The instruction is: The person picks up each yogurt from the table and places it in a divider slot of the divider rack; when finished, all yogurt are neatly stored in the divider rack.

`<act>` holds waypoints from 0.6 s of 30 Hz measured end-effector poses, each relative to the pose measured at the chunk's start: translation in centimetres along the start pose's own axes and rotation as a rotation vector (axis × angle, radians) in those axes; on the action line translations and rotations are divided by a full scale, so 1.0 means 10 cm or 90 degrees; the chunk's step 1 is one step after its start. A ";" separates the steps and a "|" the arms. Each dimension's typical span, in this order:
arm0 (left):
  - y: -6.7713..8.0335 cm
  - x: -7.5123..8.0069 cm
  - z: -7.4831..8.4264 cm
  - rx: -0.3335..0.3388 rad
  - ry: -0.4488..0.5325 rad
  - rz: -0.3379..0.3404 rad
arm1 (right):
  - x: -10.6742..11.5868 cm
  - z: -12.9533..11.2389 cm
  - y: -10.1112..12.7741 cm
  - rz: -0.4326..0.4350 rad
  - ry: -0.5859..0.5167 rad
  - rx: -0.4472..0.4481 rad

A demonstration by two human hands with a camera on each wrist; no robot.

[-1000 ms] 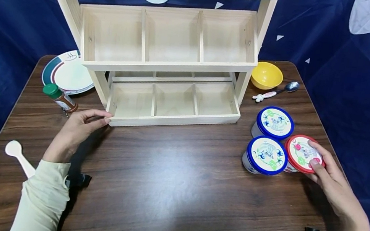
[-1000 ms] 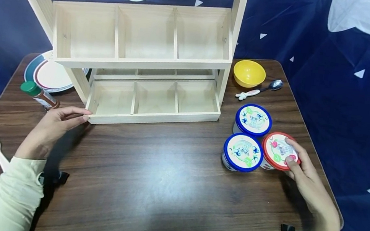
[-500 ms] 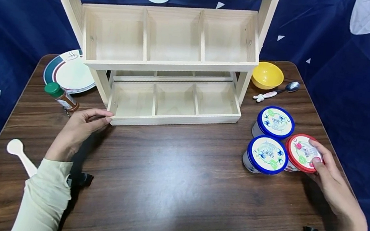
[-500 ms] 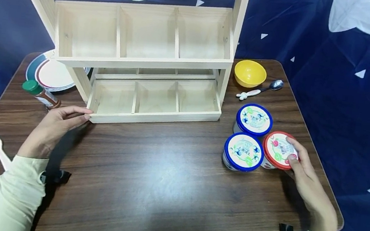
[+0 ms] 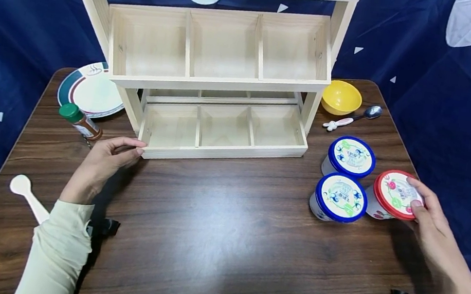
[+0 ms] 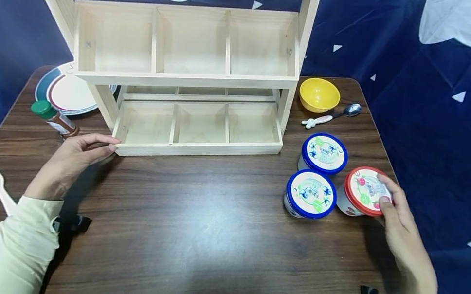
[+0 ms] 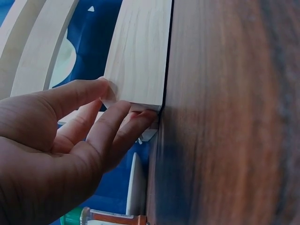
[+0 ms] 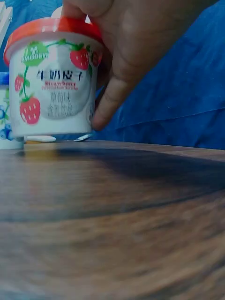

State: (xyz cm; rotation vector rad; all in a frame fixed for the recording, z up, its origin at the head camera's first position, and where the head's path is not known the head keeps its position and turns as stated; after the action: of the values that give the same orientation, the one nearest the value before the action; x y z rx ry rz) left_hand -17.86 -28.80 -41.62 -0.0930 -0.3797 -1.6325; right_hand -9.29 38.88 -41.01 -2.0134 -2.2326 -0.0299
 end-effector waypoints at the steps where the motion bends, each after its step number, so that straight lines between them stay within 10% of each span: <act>1: 0.00 0.00 0.00 0.002 -0.007 0.000 | 0.01 -0.01 0.00 0.004 -0.009 0.003; 10: -0.01 0.00 0.00 0.007 -0.021 0.005 | 0.00 -0.09 -0.03 0.039 -0.072 0.037; 18: 0.00 0.00 0.00 0.007 -0.013 0.007 | 0.06 -0.28 -0.03 0.110 0.103 0.060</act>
State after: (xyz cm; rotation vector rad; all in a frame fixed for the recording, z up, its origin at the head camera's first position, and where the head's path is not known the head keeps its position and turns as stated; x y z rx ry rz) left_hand -17.87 -28.77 -41.68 -0.1036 -0.4022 -1.6192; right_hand -9.42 39.09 -38.11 -2.0658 -1.9229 -0.0666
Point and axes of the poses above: each hand's wrist, its own y-axis away from the middle knuckle, its own x-axis out of the back of the hand, z = x × y, the point moved 5 cm from there along -y, towards the middle knuckle, and after that the axes turned 4 degrees about -y, right-handed, at the moved point
